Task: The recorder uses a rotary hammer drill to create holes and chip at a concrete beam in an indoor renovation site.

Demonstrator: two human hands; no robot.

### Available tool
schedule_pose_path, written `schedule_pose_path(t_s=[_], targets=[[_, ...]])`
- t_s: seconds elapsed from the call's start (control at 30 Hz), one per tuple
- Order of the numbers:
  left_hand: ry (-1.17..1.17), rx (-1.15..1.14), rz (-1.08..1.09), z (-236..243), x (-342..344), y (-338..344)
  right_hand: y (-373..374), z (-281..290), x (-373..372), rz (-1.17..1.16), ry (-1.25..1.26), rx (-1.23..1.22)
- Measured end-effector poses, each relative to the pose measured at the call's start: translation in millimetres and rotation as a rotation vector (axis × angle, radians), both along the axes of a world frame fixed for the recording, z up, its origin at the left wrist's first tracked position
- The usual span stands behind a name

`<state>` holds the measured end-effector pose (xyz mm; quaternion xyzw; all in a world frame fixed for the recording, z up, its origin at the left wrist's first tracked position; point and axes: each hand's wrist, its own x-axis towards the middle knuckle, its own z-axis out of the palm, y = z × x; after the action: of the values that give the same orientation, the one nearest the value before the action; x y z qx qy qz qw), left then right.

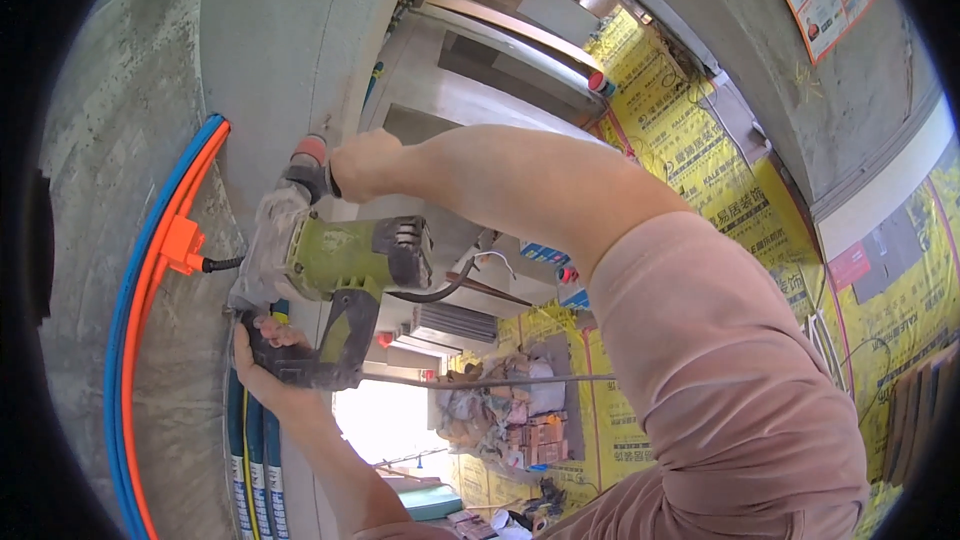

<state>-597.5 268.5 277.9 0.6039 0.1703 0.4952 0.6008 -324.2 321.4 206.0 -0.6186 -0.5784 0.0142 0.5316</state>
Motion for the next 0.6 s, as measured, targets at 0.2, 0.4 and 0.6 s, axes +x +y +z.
schedule_pose_path(t_s=[0.2, 0.4, 0.6], targets=[[0.013, -0.008, 0.12, -3, 6, 1, 9, -7, 4, -0.002, 0.05, 0.036], [0.055, 0.077, 0.106, -3, 7, -7, 13, -10, -4, 0.038, 0.122, 0.013], [0.089, 0.131, 0.064, -5, 2, -4, 22, -14, -7, 0.051, 0.144, 0.02]])
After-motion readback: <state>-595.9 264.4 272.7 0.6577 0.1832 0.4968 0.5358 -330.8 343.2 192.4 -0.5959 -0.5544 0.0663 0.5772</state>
